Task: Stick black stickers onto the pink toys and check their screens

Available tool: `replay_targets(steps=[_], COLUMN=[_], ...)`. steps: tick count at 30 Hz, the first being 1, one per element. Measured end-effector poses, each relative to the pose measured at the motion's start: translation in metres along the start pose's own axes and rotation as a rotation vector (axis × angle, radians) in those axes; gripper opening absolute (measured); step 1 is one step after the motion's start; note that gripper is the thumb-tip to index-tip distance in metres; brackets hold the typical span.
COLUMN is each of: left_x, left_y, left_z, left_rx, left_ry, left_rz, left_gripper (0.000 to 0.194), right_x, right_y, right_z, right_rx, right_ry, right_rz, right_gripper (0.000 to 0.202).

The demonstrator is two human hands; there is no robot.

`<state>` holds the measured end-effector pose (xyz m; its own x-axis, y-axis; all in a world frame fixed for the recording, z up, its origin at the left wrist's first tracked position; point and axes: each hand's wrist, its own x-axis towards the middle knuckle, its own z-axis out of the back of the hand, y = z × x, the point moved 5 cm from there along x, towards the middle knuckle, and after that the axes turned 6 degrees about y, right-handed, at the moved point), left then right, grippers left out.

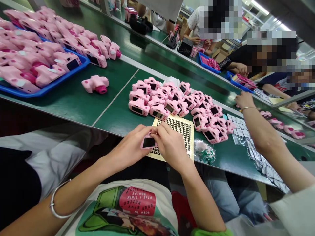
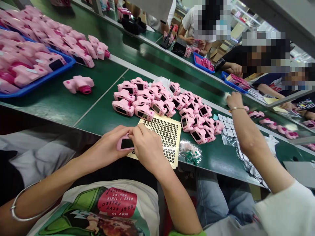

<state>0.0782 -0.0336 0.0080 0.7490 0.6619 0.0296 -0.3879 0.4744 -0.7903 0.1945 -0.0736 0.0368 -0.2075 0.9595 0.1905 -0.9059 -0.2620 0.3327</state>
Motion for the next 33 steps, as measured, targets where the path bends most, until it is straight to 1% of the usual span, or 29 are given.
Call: replay_targets(steps=[2, 4, 8, 10, 11, 13, 15, 17, 19, 20, 24, 28, 30, 33], left_x=[0.0, -0.001, -0.001, -0.001, 0.0, 0.0, 0.0, 0.0, 0.0, 0.0, -0.001, -0.006, -0.009, -0.013], left_y=[0.0, 0.001, 0.004, 0.004, 0.003, 0.001, -0.002, -0.003, -0.001, 0.001, 0.008, 0.017, 0.021, 0.025], left_z=[0.0, 0.001, 0.006, 0.01, 0.012, 0.014, 0.014, 0.014, 0.016, 0.016, 0.012, 0.006, 0.003, 0.002], left_rx=[-0.012, -0.029, -0.058, -0.085, -0.117, -0.238, -0.395, -0.514, -0.574, -0.59, -0.66, -0.882, -0.99, -1.058], left_ry=[-0.027, -0.05, -0.063, -0.059, -0.052, -0.005, 0.072, 0.111, 0.084, 0.064, 0.033, 0.002, 0.019, 0.044], left_rz=[-0.017, -0.03, -0.017, -0.012, -0.009, 0.008, 0.038, 0.075, 0.117, 0.134, 0.154, 0.19, 0.203, 0.204], left_gripper=[0.052, 0.055, 0.055, 0.055, 0.055, 0.057, 0.06, 0.052, 0.04, 0.039, 0.037, 0.032, 0.031, 0.035], right_x=[-0.007, -0.017, -0.034, -0.037, -0.037, -0.035, -0.031, -0.027, -0.024, -0.023, -0.022, -0.02, -0.018, -0.013], right_y=[-0.002, -0.003, 0.006, 0.009, 0.009, 0.003, -0.007, -0.015, -0.017, -0.017, -0.018, -0.022, -0.023, -0.023], right_z=[-0.006, -0.014, -0.028, -0.026, -0.023, -0.015, -0.011, -0.017, -0.024, -0.027, -0.033, -0.035, -0.035, -0.036], right_rx=[0.139, 0.203, 0.073, 0.086, 0.138, 0.305, 0.544, 0.813, 1.027, 1.089, 1.129, 1.104, 1.102, 1.106], right_ry=[-0.103, -0.193, -0.284, -0.318, -0.329, -0.344, -0.311, -0.205, -0.109, -0.086, -0.082, -0.077, -0.036, 0.046], right_rz=[-0.017, -0.011, 0.084, 0.1, 0.081, -0.037, -0.202, -0.321, -0.361, -0.368, -0.362, -0.332, -0.319, -0.294], right_gripper=[0.025, 0.026, 0.041, 0.044, 0.043, 0.035, 0.027, 0.028, 0.028, 0.028, 0.03, 0.028, 0.027, 0.027])
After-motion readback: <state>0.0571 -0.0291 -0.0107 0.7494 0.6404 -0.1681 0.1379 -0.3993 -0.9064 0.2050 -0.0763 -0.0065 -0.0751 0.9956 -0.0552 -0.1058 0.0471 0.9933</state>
